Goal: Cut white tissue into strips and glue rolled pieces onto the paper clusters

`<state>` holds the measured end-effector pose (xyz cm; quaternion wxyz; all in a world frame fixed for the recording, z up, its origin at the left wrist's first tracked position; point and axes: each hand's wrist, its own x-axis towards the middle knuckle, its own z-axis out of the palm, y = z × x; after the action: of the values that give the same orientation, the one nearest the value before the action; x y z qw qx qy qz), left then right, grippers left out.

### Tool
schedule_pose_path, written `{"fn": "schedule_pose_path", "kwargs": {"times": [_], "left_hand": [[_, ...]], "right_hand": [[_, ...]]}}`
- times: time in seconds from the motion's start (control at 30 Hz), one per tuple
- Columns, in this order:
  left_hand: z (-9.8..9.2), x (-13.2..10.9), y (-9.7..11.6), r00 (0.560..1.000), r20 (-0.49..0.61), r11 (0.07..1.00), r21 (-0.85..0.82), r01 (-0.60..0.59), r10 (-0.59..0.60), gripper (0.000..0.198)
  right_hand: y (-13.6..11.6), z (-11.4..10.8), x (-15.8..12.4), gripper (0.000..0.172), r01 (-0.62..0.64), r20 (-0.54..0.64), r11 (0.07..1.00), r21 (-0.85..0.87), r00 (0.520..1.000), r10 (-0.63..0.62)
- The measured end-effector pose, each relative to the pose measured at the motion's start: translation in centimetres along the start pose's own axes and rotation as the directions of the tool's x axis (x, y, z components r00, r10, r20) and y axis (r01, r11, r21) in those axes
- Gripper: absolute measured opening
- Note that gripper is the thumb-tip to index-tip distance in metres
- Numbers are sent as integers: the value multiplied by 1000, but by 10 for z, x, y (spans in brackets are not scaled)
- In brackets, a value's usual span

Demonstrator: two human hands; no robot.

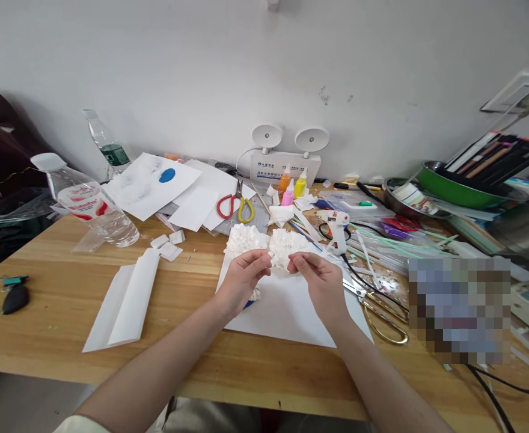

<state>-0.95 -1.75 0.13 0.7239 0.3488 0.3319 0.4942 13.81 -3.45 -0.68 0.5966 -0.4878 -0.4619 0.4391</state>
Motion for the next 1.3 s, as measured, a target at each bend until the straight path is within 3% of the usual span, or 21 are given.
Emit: {"fn": "schedule_pose_path", "kwargs": {"times": [0.13, 0.23, 0.43, 0.5, 0.6, 0.67, 0.83, 0.97, 1.03, 1.1, 1.2, 1.3], "left_hand": [[-2, 2, 1, 1000, 0, 1000, 0, -20, 20, 11], [-2, 2, 2, 999, -18, 999, 3, -32, 32, 12], [-3, 1, 8, 997, -37, 998, 13, -63, 64, 10], [-3, 1, 9, 997, -26, 997, 6, -74, 74, 10], [-3, 0, 10, 996, -23, 997, 15, -82, 82, 10], [-3, -1, 10, 996, -24, 996, 32, -88, 89, 10], [-4, 0, 9, 992, -18, 987, 106, -125, 127, 12], [-5, 0, 7, 990, -13, 977, 163, -140, 144, 14], [-4, 0, 6, 988, 0, 968, 200, -149, 152, 15], [-3, -1, 6, 986, 11, 954, 251, -163, 166, 15], [-1, -3, 7, 982, 27, 927, 326, -188, 189, 15], [-1, -4, 8, 976, 44, 903, 374, -213, 212, 13]], "right_hand": [[3, -10, 9, 18, -18, -135, 996, -84, 991, 7], [0, -19, 15, 26, 35, -201, 960, -277, 975, -93], [-17, -46, 11, 43, 33, -158, 829, -558, 977, -145], [-21, -60, 7, 43, -3, -160, 803, -595, 980, -115], [-23, -83, 1, 30, 29, -135, 813, -582, 982, -131], [-24, -97, 0, 38, 39, -150, 824, -566, 977, -149], [-26, -121, 3, 31, -143, -349, 735, -663, 927, -134], [-17, -126, 14, 29, -33, -260, 791, -611, 952, -161], [-7, -124, 26, 39, -4, -213, 799, -601, 965, -155], [4, -120, 42, 43, 15, -171, 743, -669, 970, -174], [18, -111, 69, 41, 23, -109, 556, -831, 973, -205], [27, -103, 89, 33, 9, -125, 511, -860, 966, -227]]}}
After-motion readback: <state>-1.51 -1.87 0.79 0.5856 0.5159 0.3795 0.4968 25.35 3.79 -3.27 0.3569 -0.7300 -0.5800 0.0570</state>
